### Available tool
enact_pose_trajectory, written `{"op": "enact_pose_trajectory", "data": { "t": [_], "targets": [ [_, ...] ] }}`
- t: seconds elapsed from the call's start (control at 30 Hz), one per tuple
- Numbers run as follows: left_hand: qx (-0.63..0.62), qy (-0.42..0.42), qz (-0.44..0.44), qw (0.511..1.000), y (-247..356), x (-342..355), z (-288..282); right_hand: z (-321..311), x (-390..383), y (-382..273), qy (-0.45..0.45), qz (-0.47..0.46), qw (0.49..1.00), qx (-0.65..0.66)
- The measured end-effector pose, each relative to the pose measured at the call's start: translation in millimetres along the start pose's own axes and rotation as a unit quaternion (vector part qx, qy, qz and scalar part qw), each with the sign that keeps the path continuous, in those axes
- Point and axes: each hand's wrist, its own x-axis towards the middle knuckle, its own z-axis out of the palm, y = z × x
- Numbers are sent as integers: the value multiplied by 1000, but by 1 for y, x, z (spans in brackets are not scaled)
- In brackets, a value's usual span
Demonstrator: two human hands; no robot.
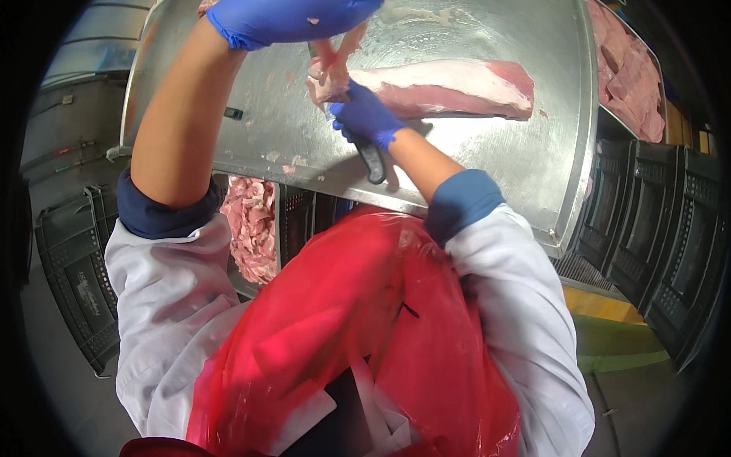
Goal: The person trims fat and connective tissue from large cuts of raw meat using a boning knife on a stainless steel table. They repeatedly reposition the meat, slice away unwanted portions, and place the trimmed meat into a nearby container.
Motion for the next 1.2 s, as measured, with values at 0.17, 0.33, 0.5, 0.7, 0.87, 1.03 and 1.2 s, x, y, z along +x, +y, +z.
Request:
{"op": "enact_pose_trajectory", "data": {
  "t": [0.17, 0.33, 0.5, 0.7, 0.87, 1.03, 1.2],
  "targets": [
    [-44, 30, -33, 998, 26, 16, -29, -5, -94, 16, -156, 26, 987, -33],
    [-366, 31, 271, 890, 127, 129, 99, -9, -92, -15, -90, -28, 992, -82],
    [-342, -82, 134, 927, 179, 124, 118, -105, -122, 67, 252, -103, 962, 33],
    [-42, -91, -213, 972, -85, -38, 241, -218, -143, 88, 476, -92, 874, 32],
    [-18, -48, -186, 981, -74, -54, 277, -221, -110, 112, 530, -132, 837, -19],
    [-13, -41, -152, 987, -71, -61, 277, -163, -117, 119, 528, -123, 840, 1],
    [-21, -37, -108, 993, -72, -58, 277, -178, -96, 104, 537, -109, 834, -67]
  ]
}}
